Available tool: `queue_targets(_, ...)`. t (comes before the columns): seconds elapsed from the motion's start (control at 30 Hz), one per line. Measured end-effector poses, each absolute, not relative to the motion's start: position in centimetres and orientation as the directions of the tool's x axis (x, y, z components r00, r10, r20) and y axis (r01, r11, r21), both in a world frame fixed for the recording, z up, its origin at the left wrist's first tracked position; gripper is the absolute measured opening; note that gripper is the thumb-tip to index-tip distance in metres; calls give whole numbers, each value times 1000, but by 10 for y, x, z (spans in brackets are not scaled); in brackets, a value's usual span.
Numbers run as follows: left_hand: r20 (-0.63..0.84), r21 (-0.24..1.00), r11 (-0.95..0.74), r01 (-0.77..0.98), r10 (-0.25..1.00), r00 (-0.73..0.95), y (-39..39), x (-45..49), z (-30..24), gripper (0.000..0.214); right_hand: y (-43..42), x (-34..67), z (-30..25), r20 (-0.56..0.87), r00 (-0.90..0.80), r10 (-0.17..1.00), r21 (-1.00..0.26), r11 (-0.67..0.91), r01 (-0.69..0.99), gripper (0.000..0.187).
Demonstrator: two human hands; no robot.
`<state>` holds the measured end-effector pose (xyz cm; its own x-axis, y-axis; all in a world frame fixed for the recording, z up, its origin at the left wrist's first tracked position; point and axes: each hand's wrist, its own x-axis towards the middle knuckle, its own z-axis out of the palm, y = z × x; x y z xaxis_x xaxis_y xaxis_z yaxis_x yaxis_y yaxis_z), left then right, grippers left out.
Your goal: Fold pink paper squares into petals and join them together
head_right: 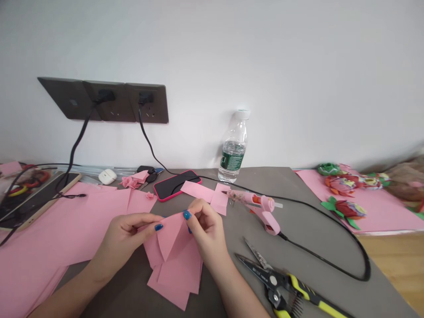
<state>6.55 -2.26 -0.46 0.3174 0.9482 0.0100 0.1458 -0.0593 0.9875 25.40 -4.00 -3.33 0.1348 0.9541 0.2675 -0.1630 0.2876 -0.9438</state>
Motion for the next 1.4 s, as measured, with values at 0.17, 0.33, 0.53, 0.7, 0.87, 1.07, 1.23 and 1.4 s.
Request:
queue_targets(0.17, 17, 985, -71, 160, 948, 316, -21, 65, -5, 13, -40, 254, -32, 294, 103, 950, -937, 308, -167, 32)
queue_targets(0.33, 31, 982, -86, 170, 953, 303, -18, 65, -5, 15, -39, 255, -34, 195, 72, 978, -947, 207, -245, 28)
queue_targets(0.53, 79, 958, -153, 243, 954, 291, -20, 64, -6, 16, -39, 255, -31, 269, 115, 956, -939, 287, -190, 24)
queue_targets(0.7, 110, 942, -204, 267, 938, 329, -23, 64, -7, 16, -41, 255, -31, 324, 144, 935, -928, 344, -145, 26)
queue_targets(0.87, 73, 954, -163, 252, 941, 330, -21, 65, -7, 15, -38, 258, -35, 281, 196, 940, -943, 308, -124, 42)
queue_targets(1.07, 61, 961, -135, 241, 955, 291, -17, 64, -6, 16, -39, 259, -31, 236, 170, 957, -958, 259, -125, 32)
queue_targets(1.23, 88, 948, -171, 267, 951, 295, -18, 63, -7, 16, -39, 258, -26, 254, 136, 958, -964, 262, -49, 31)
queue_targets(1.4, 50, 963, -141, 228, 930, 364, -21, 63, -10, 21, -39, 257, -27, 313, 115, 943, -949, 315, 1, 29)
